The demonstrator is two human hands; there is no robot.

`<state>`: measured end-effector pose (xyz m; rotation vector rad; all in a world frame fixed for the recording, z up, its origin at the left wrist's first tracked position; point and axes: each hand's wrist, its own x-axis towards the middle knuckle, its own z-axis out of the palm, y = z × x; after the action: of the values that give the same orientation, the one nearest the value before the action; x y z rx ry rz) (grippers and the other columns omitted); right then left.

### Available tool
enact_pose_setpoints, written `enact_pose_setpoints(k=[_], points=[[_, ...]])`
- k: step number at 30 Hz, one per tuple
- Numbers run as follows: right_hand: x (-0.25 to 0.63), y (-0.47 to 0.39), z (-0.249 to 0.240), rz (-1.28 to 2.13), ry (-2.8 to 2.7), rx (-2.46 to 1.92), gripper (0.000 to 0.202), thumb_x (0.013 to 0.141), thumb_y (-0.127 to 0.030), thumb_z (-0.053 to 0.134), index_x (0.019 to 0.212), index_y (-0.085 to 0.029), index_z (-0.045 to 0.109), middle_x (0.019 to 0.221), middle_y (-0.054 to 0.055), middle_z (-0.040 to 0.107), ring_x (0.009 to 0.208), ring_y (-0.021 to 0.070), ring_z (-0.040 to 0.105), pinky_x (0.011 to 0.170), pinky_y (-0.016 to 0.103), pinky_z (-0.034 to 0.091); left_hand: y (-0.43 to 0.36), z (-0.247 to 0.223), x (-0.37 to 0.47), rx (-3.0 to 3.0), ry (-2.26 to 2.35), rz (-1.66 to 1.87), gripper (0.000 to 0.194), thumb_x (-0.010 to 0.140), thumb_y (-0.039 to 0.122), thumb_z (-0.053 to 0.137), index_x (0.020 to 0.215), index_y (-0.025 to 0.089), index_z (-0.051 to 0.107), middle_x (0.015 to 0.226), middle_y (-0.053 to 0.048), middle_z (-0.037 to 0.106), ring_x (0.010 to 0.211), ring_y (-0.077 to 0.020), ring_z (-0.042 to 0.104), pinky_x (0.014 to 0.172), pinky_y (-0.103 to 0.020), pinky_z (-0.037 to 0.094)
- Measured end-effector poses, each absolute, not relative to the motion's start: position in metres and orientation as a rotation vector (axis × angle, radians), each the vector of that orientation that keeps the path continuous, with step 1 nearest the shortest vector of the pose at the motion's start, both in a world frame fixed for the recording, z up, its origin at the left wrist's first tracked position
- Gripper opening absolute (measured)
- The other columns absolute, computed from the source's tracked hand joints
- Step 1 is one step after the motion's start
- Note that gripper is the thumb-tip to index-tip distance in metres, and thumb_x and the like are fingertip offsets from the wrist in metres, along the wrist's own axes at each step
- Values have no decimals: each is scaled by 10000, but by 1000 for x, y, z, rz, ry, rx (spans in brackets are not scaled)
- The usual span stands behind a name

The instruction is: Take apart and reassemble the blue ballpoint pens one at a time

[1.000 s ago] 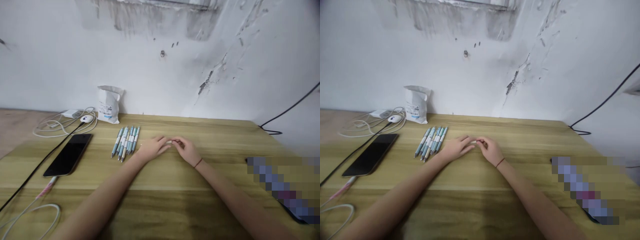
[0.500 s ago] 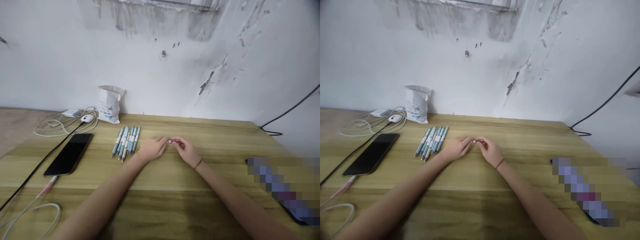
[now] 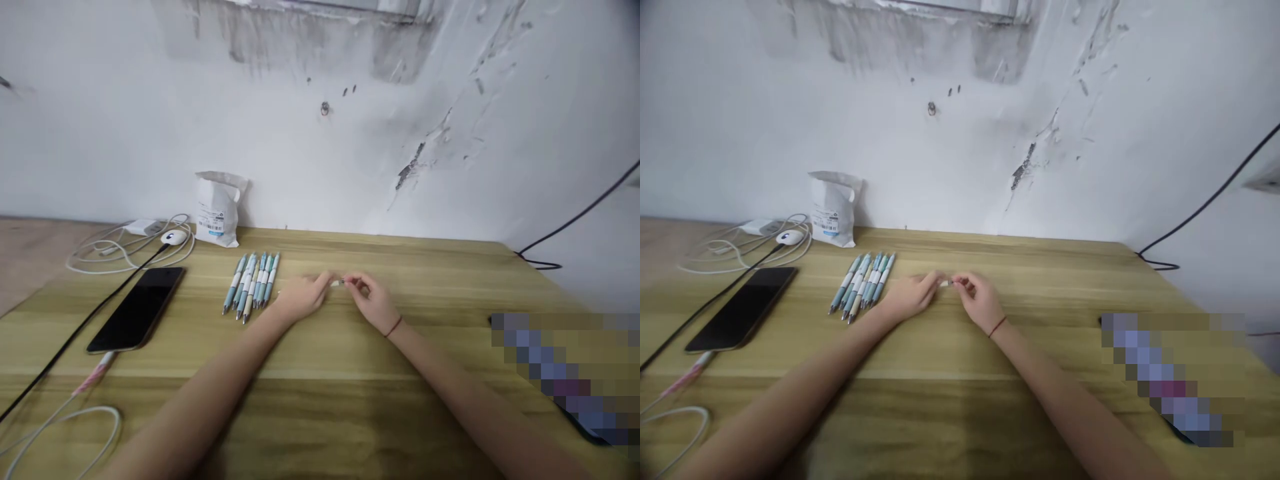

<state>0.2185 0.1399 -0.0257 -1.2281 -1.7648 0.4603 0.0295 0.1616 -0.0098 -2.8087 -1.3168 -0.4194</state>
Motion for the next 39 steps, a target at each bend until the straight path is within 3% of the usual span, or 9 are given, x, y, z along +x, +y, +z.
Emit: enact_pose_setpoints(k=[4,7,12,18,27,30,34,39], points=[[218,140,-27,515,-1720,-1230,169,839,-336,504,865,-202,603,845,50,642,730,171,581,662,304,490,161,-9,29,-2833,-1259,-482,323,924,291,303,1201,232,458,898,-49,661,745,-188,629,649,-275,461],[218,141,-28,596,-1667,-1238,200,835,-364,511,906,-199,597,860,53,638,765,177,592,674,304,494,160,-7,29,-2844,-1205,-584,343,934,363,300,1221,276,468,970,-35,637,794,-163,618,679,-249,457],[219,143,-31,671,-1609,-1252,246,831,-418,511,890,-192,588,855,54,638,756,174,597,680,305,495,159,-6,29,-2827,-1200,-584,350,933,386,298,1215,307,490,881,-26,616,726,-146,604,635,-231,445],[220,144,-32,708,-1531,-1209,234,847,-419,478,904,-199,528,796,43,643,688,163,599,608,279,487,159,-6,29,-2820,-1237,-579,330,930,366,299,1174,289,508,915,-30,620,746,-160,609,627,-248,447],[217,138,-24,594,-1747,-1286,231,836,-386,504,906,-201,622,768,31,645,644,159,574,589,278,474,161,-9,29,-2865,-1275,-673,296,923,389,322,1071,195,488,916,-58,638,794,-177,610,673,-273,461],[217,139,-27,612,-1727,-1267,231,839,-394,503,890,-202,620,778,32,643,659,160,576,596,276,475,164,-12,28,-2880,-1212,-757,218,904,316,377,1036,186,493,943,-62,618,871,-180,584,747,-287,460],[219,143,-30,672,-1565,-1266,275,841,-437,484,941,-203,589,787,39,627,638,157,570,559,270,474,168,-14,26,-2857,-1180,-849,230,875,176,392,1080,178,496,1034,-65,569,980,-172,533,858,-293,435],[222,148,-34,728,-1389,-1253,301,822,-456,493,952,-191,549,797,51,612,635,152,570,519,258,476,169,-13,26,-2762,-1283,-853,294,923,264,356,1177,242,503,1076,-52,549,1001,-164,531,866,-284,433]])
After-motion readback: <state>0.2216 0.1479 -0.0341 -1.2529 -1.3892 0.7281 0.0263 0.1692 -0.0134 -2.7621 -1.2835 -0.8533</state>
